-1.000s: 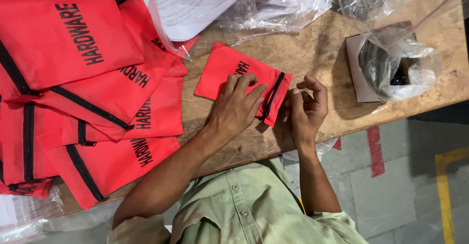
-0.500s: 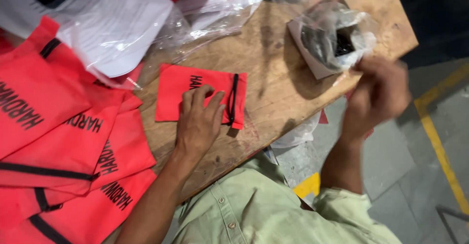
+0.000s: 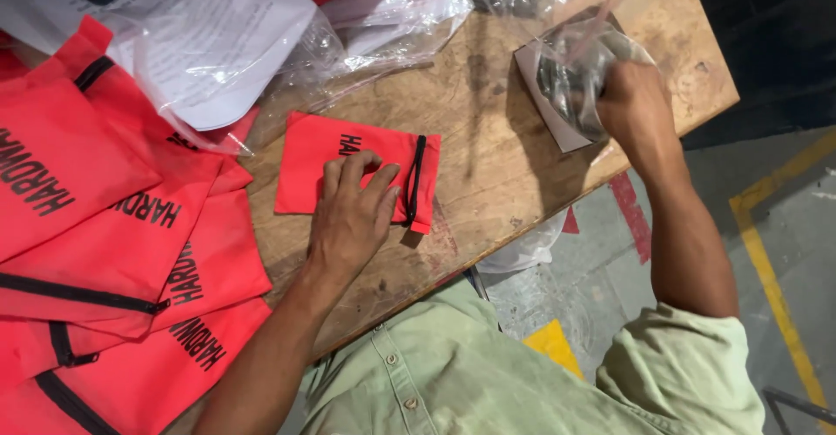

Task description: The recorder is folding instructions and packing them into red pouches along with hardware components.

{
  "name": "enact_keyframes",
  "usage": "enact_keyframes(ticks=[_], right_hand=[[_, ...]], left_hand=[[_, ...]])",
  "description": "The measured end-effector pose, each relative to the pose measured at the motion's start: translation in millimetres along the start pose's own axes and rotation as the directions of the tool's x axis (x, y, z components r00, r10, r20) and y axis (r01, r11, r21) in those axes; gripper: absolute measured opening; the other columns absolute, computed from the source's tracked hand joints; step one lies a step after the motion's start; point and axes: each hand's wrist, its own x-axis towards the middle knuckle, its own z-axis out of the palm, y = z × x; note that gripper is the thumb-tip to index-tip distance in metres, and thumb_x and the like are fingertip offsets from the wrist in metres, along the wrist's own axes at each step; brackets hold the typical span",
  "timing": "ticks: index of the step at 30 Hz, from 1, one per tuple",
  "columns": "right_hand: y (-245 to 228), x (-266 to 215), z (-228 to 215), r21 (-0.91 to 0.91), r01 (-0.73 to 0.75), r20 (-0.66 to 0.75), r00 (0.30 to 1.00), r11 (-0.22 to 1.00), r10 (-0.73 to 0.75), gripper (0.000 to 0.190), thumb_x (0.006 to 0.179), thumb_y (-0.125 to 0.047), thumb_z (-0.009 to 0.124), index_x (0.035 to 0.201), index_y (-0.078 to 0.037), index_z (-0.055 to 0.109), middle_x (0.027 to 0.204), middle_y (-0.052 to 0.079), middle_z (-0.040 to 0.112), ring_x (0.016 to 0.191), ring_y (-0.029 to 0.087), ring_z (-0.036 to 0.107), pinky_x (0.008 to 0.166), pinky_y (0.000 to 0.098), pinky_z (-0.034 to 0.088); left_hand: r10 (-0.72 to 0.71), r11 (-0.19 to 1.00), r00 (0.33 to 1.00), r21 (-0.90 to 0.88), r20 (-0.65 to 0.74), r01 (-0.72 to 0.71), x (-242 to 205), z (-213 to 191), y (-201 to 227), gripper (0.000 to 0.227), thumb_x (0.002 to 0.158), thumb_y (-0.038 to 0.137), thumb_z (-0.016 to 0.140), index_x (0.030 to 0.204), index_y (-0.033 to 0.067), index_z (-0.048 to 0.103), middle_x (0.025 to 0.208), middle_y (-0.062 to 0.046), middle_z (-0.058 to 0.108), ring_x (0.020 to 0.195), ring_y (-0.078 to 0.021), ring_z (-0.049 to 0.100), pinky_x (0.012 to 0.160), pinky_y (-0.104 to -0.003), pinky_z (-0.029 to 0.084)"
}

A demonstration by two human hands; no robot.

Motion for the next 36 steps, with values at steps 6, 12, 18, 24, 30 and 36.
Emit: enact_keyframes(ticks=[6,12,18,24,30,36], right_hand=[[59,25,47,-0.437,0.464,-0.226,0.773,0.771,-0.593,0.046,0.078,-0.013,0.067,0.123,-0.007,0.064,0.116,0.021,0.073,0.111,0.03,0.072,0.107,0.0419,0.051],[43,47,32,-0.174,0.367,0.307,0.902,0.914,-0.304,0.02,0.099,-0.02,0.059,0.106,-0.002,0.067,0.091,0.02,0.074,0.088,0.028,0.072,0.109,0.0486,0.042],[60,58,53,-0.492,0.328,0.108,0.942,0.806,-0.317,0.014,0.104,-0.002,0.056,0.107,-0.001,0.07,0.085,0.021,0.075,0.075,0.028,0.073,0.065,0.0394,0.061],[9,39,5,-0.045,0.066,0.133,0.989,0.997,-0.059,0.024,0.089,0.006,0.07,0.113,0.0,0.074,0.094,0.023,0.074,0.075,0.031,0.074,0.063,0.0412,0.061],[31,29,-4,0.255,-0.006,0.08,0.997,0.967,-0.015,0.022,0.092,0.002,0.073,0.113,0.001,0.077,0.098,0.02,0.077,0.079,0.027,0.074,0.075,0.0424,0.061],[27,-3,-59,0.675,0.151,-0.082,0.988,0.722,-0.13,0.018,0.105,-0.002,0.066,0.12,0.007,0.07,0.104,0.023,0.073,0.096,0.025,0.075,0.094,0.0337,0.062]], left_hand=[[0.012,1.0,1.0,0.009,-0.027,-0.011,-2,5,-5,0.032,0.091,0.016,0.074,0.121,0.0077,0.071,0.123,-0.011,0.057,0.113,-0.0336,0.051,0.093,-0.046,0.05],[0.016,1.0,0.999,0.007,-0.036,-0.016,-2,3,-5,0.031,0.091,0.016,0.074,0.121,0.008,0.07,0.123,-0.011,0.057,0.112,-0.0328,0.051,0.093,-0.046,0.049],[-0.014,1.0,0.999,-0.027,-0.03,0.013,-3,4,-7,0.029,0.091,0.017,0.074,0.118,0.0077,0.07,0.121,-0.009,0.058,0.11,-0.0316,0.051,0.092,-0.046,0.049],[-0.019,0.996,0.997,-0.09,-0.072,0.012,-5,4,-9,0.026,0.091,0.014,0.073,0.115,0.0065,0.071,0.119,-0.009,0.06,0.109,-0.0308,0.052,0.093,-0.044,0.05],[-0.061,0.987,0.994,-0.151,-0.09,0.047,-4,2,-8,0.022,0.094,0.012,0.073,0.114,0.0055,0.072,0.115,-0.008,0.061,0.109,-0.0286,0.055,0.094,-0.041,0.051],[-0.322,-0.079,0.927,-0.981,0.193,0.177,0,29,-26,0.04,0.108,0.027,0.06,0.137,0.0,0.058,0.13,-0.015,0.063,0.12,-0.0255,0.06,0.108,-0.04,0.049]])
